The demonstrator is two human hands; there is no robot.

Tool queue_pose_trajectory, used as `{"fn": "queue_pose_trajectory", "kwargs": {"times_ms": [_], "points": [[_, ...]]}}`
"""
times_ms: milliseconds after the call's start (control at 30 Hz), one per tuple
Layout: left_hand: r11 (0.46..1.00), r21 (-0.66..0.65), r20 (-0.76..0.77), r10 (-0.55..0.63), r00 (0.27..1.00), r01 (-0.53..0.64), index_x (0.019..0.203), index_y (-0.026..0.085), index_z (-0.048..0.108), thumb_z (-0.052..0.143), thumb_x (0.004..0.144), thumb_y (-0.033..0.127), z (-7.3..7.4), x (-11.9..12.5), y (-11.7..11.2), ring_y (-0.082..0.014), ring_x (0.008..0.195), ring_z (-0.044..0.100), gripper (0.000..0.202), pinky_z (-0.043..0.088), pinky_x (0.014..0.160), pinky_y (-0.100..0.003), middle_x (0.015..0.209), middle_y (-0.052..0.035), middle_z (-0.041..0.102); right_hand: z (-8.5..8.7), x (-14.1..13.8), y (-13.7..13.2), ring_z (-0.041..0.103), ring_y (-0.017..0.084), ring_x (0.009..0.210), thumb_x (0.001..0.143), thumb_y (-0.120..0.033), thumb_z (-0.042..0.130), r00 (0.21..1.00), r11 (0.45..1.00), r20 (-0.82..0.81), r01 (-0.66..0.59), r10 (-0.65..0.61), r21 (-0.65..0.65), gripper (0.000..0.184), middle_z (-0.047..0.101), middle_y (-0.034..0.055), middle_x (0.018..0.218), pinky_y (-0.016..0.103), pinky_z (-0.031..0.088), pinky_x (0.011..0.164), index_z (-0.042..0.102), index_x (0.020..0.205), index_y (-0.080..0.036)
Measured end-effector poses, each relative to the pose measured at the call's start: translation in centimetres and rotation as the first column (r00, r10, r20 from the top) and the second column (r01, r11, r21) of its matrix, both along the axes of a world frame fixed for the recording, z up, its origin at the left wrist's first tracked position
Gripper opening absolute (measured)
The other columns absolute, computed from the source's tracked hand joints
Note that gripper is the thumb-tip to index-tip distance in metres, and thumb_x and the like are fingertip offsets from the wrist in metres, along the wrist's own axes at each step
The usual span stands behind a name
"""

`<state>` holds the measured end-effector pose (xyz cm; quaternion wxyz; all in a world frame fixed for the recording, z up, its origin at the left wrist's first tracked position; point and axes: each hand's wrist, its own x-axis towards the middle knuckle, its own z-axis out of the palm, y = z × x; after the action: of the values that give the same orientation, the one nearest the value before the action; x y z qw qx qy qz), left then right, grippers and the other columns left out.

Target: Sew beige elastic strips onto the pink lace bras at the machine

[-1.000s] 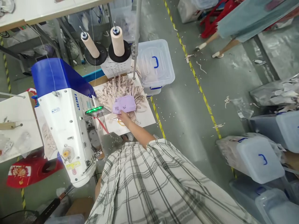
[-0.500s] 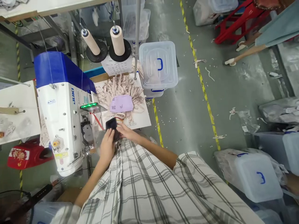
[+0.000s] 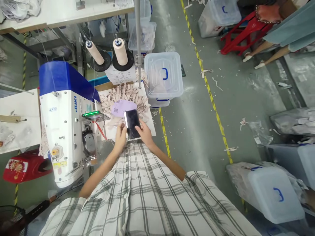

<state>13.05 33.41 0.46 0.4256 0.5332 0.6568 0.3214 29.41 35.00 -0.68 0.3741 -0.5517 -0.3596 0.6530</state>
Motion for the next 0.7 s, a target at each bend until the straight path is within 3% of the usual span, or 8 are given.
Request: {"fn": "queue_pose_trajectory", "kwargs": {"times_ms": [67,100,133,233,433,533,600,700], "points": [[0.997,0.022,-0.104,-0.065,0.992,0.067,0.159,0.013,0.031,0.038,0.106,0.038,-1.8,-0.6,4.7,-0.0303,0.158,0.019,0.059,0.017,0.129,-0.044,0.17,-0.015,0.021,-0.2,0.0,0.3,0.068,0.023,0.1,0.089,-0.045,0.068,0.992,0.999,0.127,0.001,-0.005,0.034,0.064,0.076,0.0061,0.106,0.038,0.057,0.093,0.055,0.148,-0.025],[0.975,-0.059,-0.297,-0.223,0.929,0.215,0.16,0.02,0.033,0.04,0.105,0.038,-2.8,-1.0,7.4,-0.0269,0.159,0.014,0.058,0.013,0.13,-0.044,0.173,-0.0082,0.017,-0.3,0.3,0.5,0.068,0.024,0.098,0.089,-0.045,0.067,0.981,0.999,0.195,0.008,-0.018,0.05,0.061,0.076,0.0068,0.105,0.038,0.057,0.091,0.058,0.145,-0.024],[0.967,-0.095,-0.346,-0.254,0.903,0.235,0.157,0.023,0.04,0.042,0.103,0.036,-3.9,-1.6,9.9,-0.0247,0.16,0.014,0.055,0.009,0.13,-0.043,0.172,-0.0047,0.02,-0.4,0.7,0.6,0.067,0.024,0.097,0.089,-0.046,0.066,0.966,0.998,0.256,0.021,-0.036,0.062,0.059,0.075,0.0077,0.104,0.038,0.057,0.09,0.06,0.142,-0.022],[0.963,-0.202,-0.426,-0.249,0.87,0.177,0.148,0.015,0.053,0.034,0.103,0.031,-7.3,-3.1,14.8,-0.0292,0.157,0.023,0.051,0.015,0.128,-0.052,0.166,-0.0144,0.034,-1.0,3.3,0.3,0.066,0.023,0.088,0.09,-0.05,0.062,0.931,0.995,0.354,0.07,-0.092,0.074,0.059,0.073,0.0082,0.095,0.04,0.057,0.086,0.062,0.139,-0.017],[0.958,-0.28,-0.564,-0.215,0.797,0.06,0.151,0.006,0.048,0.043,0.097,0.031,-12.7,-1.9,12.3,-0.0401,0.154,0.023,0.059,0.013,0.123,-0.063,0.165,-0.0248,0.03,-1.9,7.8,-2.4,0.061,0.019,0.071,0.092,-0.055,0.059,0.911,0.993,0.397,0.115,-0.109,0.007,0.068,0.064,-0.0002,0.074,0.04,0.057,0.08,0.052,0.149,-0.017],[0.964,-0.265,-0.61,-0.172,0.773,0.005,0.15,-0.001,0.044,0.042,0.098,0.036,-13.2,-0.3,11.2,-0.0459,0.148,0.03,0.064,0.02,0.119,-0.065,0.159,-0.0332,0.033,-1.6,7.6,-2.5,0.066,0.02,0.082,0.094,-0.056,0.058,0.925,0.996,0.371,0.09,-0.078,-0.015,0.066,0.07,0.0024,0.087,0.04,0.057,0.089,0.053,0.149,-0.02],[0.97,-0.242,-0.622,-0.148,0.769,-0.009,0.148,0.0,0.046,0.042,0.098,0.039,-12.9,0.0,11.3,-0.0464,0.144,0.035,0.064,0.024,0.117,-0.065,0.155,-0.034,0.039,-1.1,6.7,-2.0,0.068,0.022,0.104,0.095,-0.055,0.057,0.946,0.998,0.317,0.061,-0.059,0.003,0.064,0.073,0.0063,0.114,0.041,0.054,0.101,0.052,0.15,-0.023],[0.984,-0.178,-0.619,-0.117,0.776,0.006,0.146,0.006,0.051,0.044,0.097,0.039,-11.8,-1.0,11.6,-0.0447,0.143,0.038,0.059,0.027,0.116,-0.063,0.155,-0.0301,0.041,0.0,5.3,-0.9,0.056,0.023,0.135,0.097,-0.053,0.057,0.98,0.998,0.2,0.015,-0.027,0.064,0.062,0.057,0.0058,0.15,0.038,0.045,0.116,0.05,0.152,-0.026]]}}
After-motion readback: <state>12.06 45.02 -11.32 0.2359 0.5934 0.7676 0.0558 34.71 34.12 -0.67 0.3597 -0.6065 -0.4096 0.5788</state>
